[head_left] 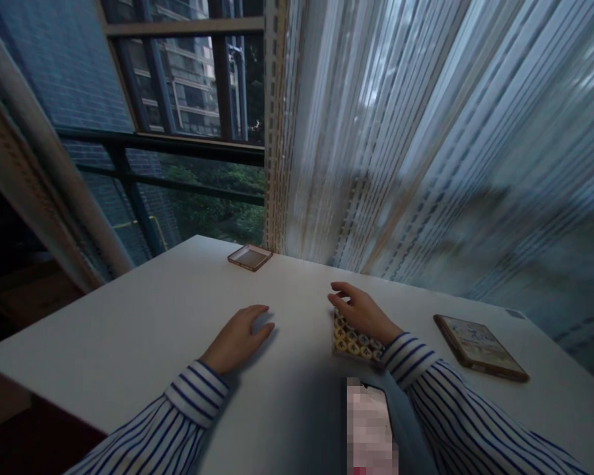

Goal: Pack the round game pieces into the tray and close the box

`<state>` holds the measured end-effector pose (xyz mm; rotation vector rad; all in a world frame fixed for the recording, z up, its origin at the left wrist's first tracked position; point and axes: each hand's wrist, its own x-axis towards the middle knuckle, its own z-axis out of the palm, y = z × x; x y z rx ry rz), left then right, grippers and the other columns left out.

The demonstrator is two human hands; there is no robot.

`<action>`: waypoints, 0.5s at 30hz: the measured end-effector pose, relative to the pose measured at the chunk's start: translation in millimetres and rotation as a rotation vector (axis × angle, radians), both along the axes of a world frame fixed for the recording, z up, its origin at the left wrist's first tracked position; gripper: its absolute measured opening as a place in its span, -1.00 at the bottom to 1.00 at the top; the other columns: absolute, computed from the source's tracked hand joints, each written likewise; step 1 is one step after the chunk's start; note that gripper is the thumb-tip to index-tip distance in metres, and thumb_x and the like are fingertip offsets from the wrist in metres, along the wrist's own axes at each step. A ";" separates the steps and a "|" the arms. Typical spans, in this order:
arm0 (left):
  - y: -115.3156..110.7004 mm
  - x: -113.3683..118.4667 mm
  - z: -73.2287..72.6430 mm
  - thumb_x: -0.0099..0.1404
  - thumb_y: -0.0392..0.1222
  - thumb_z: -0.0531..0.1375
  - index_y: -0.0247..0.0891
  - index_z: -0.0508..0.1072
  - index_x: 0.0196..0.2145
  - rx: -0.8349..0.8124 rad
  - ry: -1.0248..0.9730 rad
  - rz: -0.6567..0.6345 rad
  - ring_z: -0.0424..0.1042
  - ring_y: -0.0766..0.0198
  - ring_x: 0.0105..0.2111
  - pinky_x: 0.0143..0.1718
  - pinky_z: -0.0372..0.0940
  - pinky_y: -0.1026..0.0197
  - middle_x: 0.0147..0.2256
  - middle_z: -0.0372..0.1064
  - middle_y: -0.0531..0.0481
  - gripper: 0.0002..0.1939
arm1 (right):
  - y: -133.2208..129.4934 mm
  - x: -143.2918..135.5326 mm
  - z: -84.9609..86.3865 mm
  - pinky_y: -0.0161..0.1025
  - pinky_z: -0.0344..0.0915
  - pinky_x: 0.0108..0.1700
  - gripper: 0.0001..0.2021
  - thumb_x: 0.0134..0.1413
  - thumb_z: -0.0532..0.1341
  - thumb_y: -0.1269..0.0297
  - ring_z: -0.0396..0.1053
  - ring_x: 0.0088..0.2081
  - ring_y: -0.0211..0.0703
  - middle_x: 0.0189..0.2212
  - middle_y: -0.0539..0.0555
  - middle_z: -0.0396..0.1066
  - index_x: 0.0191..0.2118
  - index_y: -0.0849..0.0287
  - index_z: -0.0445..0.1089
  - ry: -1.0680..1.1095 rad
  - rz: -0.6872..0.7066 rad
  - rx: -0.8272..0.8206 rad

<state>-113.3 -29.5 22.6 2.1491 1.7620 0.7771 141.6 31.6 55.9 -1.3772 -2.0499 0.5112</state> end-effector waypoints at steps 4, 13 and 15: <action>9.0 -12.2 1.6 0.22 0.03 -0.01 -0.42 0.31 0.02 -0.032 -0.004 0.065 0.32 0.06 0.01 0.01 0.22 0.05 0.00 0.34 -0.26 -0.45 | 19.9 -25.9 -0.2 -0.14 0.25 -0.07 -0.63 0.08 0.09 0.20 0.37 -0.15 -0.11 -0.13 0.22 0.41 -0.03 0.29 0.32 -0.075 0.047 -0.008; 42.9 -41.1 3.6 0.18 0.03 0.01 -0.39 0.35 -0.01 -0.037 -0.096 0.194 0.39 0.05 -0.07 -0.07 0.28 0.06 -0.04 0.38 -0.25 -0.47 | 65.9 -78.7 -4.2 -0.21 0.26 -0.10 -0.64 0.08 0.09 0.20 0.39 -0.17 -0.13 -0.14 0.21 0.43 -0.06 0.29 0.36 -0.139 0.085 -0.057; 52.4 -49.0 3.2 0.18 0.02 0.00 -0.40 0.35 -0.01 -0.050 -0.098 0.227 0.40 0.06 -0.08 -0.08 0.29 0.08 -0.05 0.39 -0.25 -0.47 | 76.5 -88.8 -7.7 -0.22 0.25 -0.08 -0.64 0.08 0.09 0.21 0.39 -0.15 -0.12 -0.13 0.22 0.43 -0.06 0.30 0.36 -0.146 0.084 -0.070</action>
